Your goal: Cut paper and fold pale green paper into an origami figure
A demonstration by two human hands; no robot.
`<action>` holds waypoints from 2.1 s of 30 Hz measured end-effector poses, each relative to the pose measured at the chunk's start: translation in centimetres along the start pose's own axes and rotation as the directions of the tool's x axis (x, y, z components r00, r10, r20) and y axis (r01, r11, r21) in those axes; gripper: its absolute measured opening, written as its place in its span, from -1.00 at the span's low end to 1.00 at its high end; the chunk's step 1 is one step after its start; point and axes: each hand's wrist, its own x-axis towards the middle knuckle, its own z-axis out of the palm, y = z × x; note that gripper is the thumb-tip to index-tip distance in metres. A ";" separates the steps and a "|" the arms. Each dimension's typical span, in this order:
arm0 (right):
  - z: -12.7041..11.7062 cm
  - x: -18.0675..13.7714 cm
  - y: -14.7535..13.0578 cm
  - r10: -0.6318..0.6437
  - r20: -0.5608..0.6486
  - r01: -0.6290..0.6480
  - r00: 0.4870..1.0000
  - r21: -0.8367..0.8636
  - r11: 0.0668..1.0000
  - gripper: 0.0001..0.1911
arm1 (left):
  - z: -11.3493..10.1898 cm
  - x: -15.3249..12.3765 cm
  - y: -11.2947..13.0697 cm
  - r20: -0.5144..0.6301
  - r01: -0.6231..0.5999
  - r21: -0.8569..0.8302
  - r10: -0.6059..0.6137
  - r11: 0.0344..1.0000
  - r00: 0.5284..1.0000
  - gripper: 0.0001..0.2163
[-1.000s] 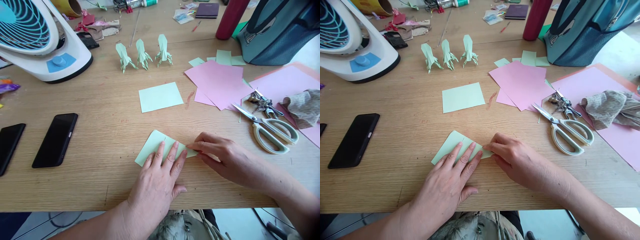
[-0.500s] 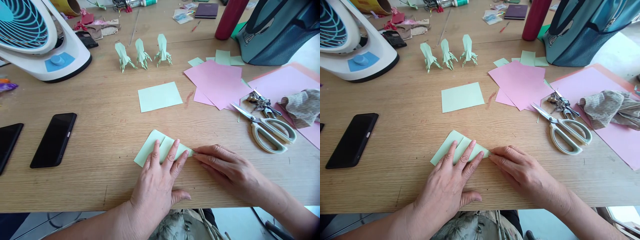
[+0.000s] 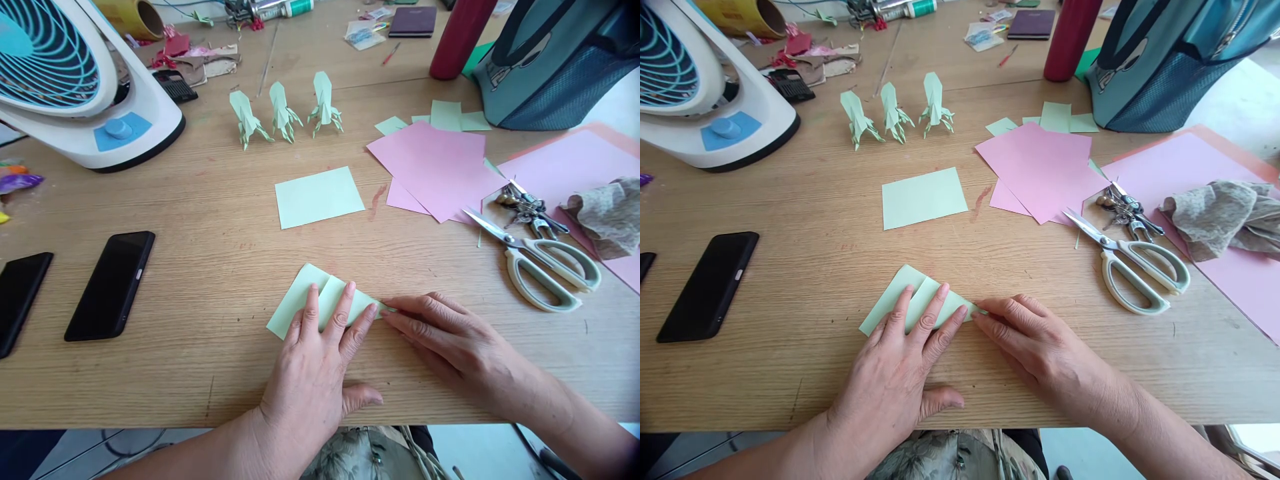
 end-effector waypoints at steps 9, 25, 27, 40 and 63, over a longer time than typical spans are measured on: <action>0.2 -0.2 0.1 -0.021 0.019 0.022 1.000 -0.018 1.000 -0.47 | -0.3 0.2 0.0 0.039 -0.002 -0.007 0.003 1.000 0.999 -0.05; 0.1 0.1 -0.1 -0.030 0.012 0.030 0.999 -0.023 0.999 -0.43 | 0.5 -0.1 0.3 0.027 0.009 0.013 -0.009 1.000 1.000 -0.05; 0.2 0.1 0.0 -0.037 0.016 0.037 0.999 -0.027 0.999 -0.43 | 0.4 -0.1 0.3 0.031 0.010 0.011 -0.011 1.000 0.999 -0.05; 0.3 -0.1 -0.2 -0.041 0.018 0.042 0.999 -0.056 0.998 -0.49 | 0.2 0.1 0.2 0.038 0.013 -0.029 -0.012 0.999 0.999 -0.08; -0.2 0.9 -1.5 -0.130 -0.026 0.119 0.991 -0.244 0.962 -0.61 | -0.7 0.9 0.9 0.058 -0.108 -0.053 0.111 0.993 0.992 0.03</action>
